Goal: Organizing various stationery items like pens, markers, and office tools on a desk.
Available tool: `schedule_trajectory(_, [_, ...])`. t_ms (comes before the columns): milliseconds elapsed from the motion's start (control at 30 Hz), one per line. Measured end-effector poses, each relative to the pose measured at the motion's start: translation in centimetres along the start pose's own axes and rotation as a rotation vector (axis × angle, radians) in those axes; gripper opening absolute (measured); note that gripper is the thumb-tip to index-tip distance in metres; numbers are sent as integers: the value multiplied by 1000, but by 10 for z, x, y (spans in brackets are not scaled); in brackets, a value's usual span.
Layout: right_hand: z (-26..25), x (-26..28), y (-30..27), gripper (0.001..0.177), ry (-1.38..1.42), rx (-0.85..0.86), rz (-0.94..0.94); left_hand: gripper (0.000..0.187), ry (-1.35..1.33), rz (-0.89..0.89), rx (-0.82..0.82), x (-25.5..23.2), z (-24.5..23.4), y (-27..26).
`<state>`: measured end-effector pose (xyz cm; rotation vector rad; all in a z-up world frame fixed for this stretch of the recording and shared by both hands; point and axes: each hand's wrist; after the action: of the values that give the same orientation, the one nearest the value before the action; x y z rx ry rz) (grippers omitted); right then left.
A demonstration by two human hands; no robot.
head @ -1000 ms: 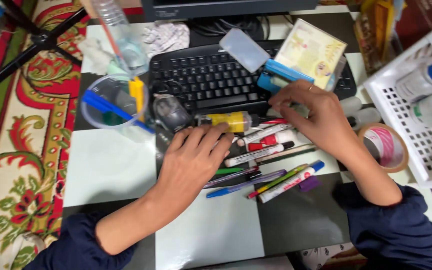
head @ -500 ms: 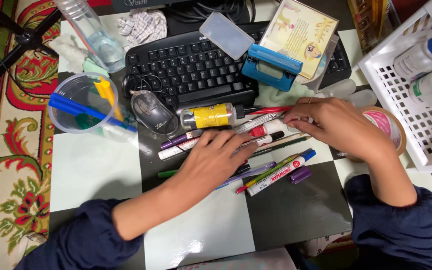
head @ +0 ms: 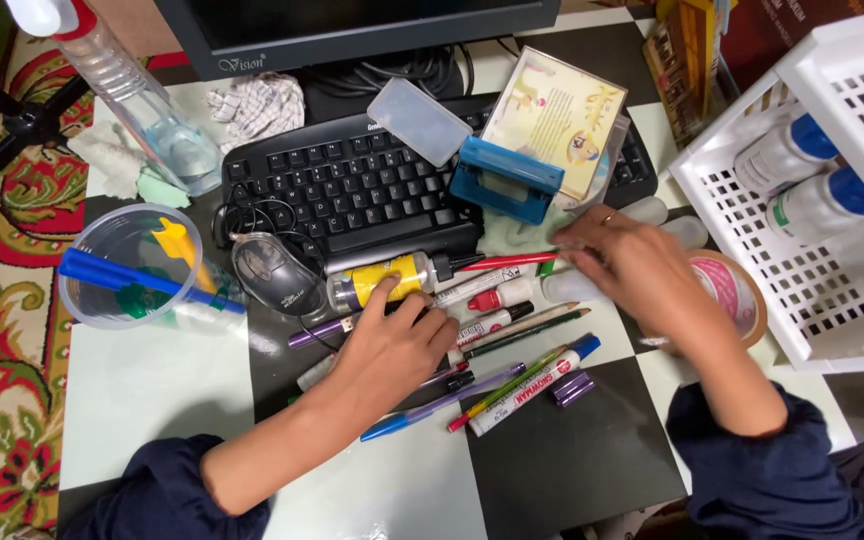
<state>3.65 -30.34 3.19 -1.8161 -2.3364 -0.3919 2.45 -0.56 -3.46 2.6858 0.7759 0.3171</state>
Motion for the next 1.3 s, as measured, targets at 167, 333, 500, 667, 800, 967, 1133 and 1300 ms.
schedule_trajectory(167, [12,9,0,21,-75,-129,-99,25,-23,-10,2,8,-9,1])
schedule_trajectory(333, [14,12,-3,19,-104,-225,-199,28,-26,-12,46,11,-15,0])
schedule_trajectory(500, [22,22,-5,20,-70,-228,-418,31,-62,-14,86,12,-28,4])
schedule_trajectory(667, [25,44,1,30,-180,-162,-482,21,-61,-11,29,12,-28,6])
schedule_trajectory(800, [30,45,9,36,-346,-118,-536,12,-525,-189,-78,18,-46,9])
schedule_trajectory(967, [41,40,25,26,-328,-47,-571,20,-936,-424,-141,28,-50,10])
schedule_trajectory(1133, [32,38,28,28,-173,-37,-612,20,-1234,-567,-155,35,-39,10])
schedule_trajectory(1300, [10,36,18,29,116,28,-268,33,-1656,-609,-214,42,-34,9])
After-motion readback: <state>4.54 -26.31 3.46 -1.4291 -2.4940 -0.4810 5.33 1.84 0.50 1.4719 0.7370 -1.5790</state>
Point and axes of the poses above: each hand's wrist, its own y-axis towards the middle knuckle, its own z-axis out of the palm, x = y × z, and after that the axes turned 1 degree about -z, right-handed
